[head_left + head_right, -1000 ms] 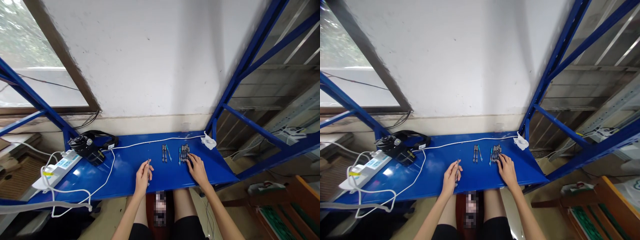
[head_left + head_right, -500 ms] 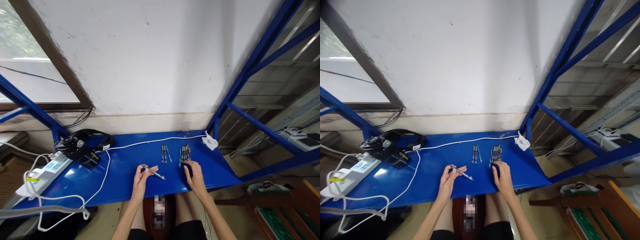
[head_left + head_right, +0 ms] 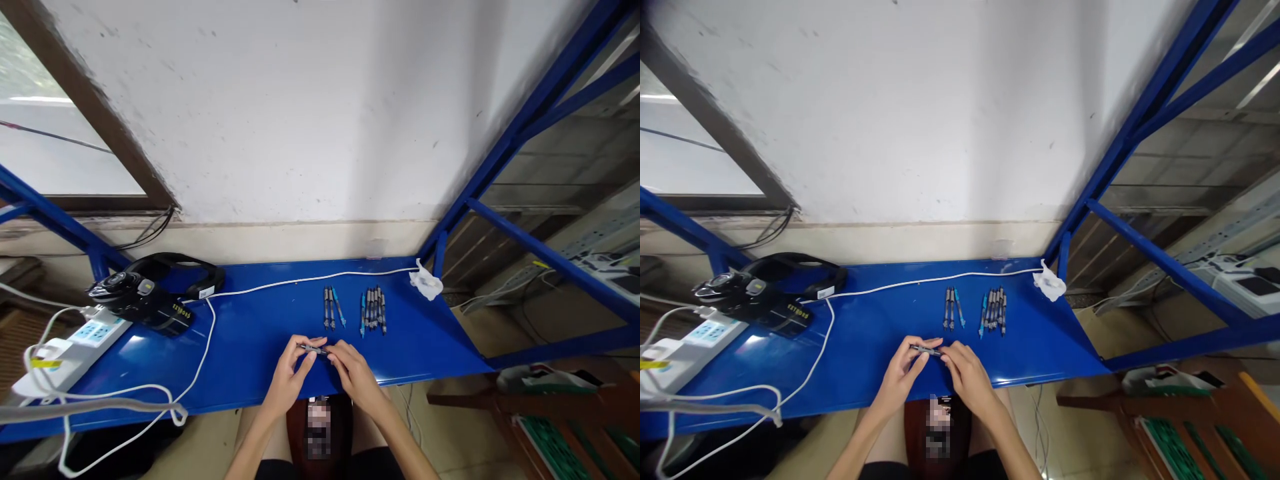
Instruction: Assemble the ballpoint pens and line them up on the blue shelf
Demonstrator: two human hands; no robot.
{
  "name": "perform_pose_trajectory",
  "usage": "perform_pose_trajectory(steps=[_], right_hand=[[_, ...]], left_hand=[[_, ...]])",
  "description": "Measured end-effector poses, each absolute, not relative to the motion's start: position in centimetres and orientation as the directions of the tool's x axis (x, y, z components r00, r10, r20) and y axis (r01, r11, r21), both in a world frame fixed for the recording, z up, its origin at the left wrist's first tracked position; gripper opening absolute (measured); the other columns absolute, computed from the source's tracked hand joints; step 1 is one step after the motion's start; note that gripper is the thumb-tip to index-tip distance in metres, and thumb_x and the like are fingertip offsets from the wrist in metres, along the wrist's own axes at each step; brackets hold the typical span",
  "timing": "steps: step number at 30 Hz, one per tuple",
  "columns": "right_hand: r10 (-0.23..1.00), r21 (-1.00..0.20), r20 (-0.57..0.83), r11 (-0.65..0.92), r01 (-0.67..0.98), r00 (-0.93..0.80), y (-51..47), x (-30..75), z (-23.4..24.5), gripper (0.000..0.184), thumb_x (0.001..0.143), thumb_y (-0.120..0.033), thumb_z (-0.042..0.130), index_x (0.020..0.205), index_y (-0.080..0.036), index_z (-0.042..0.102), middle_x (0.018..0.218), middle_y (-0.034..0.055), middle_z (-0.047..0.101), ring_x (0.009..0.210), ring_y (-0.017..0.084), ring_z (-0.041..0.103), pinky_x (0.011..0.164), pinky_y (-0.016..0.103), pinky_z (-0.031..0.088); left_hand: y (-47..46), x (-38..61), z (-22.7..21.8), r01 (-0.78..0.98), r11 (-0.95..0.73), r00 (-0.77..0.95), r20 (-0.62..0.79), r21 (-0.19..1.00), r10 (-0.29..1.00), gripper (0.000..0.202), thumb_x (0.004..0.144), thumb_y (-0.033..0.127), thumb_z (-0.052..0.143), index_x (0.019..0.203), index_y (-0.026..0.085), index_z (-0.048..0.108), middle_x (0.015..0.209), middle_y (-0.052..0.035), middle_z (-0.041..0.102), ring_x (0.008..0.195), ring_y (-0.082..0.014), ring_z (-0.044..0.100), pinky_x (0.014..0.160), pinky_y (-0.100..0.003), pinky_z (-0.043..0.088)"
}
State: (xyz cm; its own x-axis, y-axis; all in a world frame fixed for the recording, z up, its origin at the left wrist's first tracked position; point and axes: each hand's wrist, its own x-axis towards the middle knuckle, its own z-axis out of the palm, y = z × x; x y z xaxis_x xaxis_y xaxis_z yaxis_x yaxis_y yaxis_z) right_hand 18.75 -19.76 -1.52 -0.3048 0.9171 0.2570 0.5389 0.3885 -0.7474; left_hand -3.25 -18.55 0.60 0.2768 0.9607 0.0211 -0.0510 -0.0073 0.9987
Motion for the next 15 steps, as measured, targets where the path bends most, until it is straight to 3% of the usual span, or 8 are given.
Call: perform_pose_trajectory(steps=[4, 8, 15], right_hand=[[0.927, -0.775, 0.252, 0.366, 0.515, -0.278, -19.84, 18.8, -1.32, 0.026, 0.12, -0.032, 0.041, 0.129, -0.028, 0.065, 0.115, 0.0068, 0.073, 0.103, 0.023, 0.071, 0.096, 0.036, 0.056], [0.924, -0.743, 0.248, 0.375, 0.555, -0.292, -19.91, 18.73, -1.77, 0.021, 0.12, -0.03, 0.043, 0.128, -0.029, 0.062, 0.114, 0.0047, 0.075, 0.102, 0.023, 0.071, 0.1, 0.038, 0.052], [0.932, -0.759, 0.222, 0.349, 0.549, -0.286, -19.94, 18.91, -1.86, 0.022, 0.12, -0.033, 0.042, 0.124, -0.029, 0.064, 0.107, 0.0025, 0.076, 0.095, 0.022, 0.068, 0.089, 0.035, 0.051]], left_hand=[[-18.41, -3.49, 0.44, -0.011, 0.017, 0.264, -0.013, 1.0, 0.964, 0.035, 0.111, 0.047, 0.062, 0.137, 0.024, 0.068, 0.147, -0.0146, 0.076, 0.137, -0.032, 0.071, 0.119, -0.046, 0.052], [-18.14, -3.65, 0.1, 0.001, 0.003, 0.195, -0.004, 1.0, 0.981, 0.036, 0.107, 0.051, 0.067, 0.126, 0.022, 0.08, 0.134, -0.0131, 0.082, 0.125, -0.0323, 0.078, 0.111, -0.042, 0.058], [-18.16, -3.49, -0.2, 0.014, 0.044, 0.102, -0.045, 0.999, 0.994, 0.038, 0.099, 0.055, 0.075, 0.113, 0.021, 0.086, 0.122, -0.0142, 0.085, 0.117, -0.0361, 0.08, 0.108, -0.046, 0.062]])
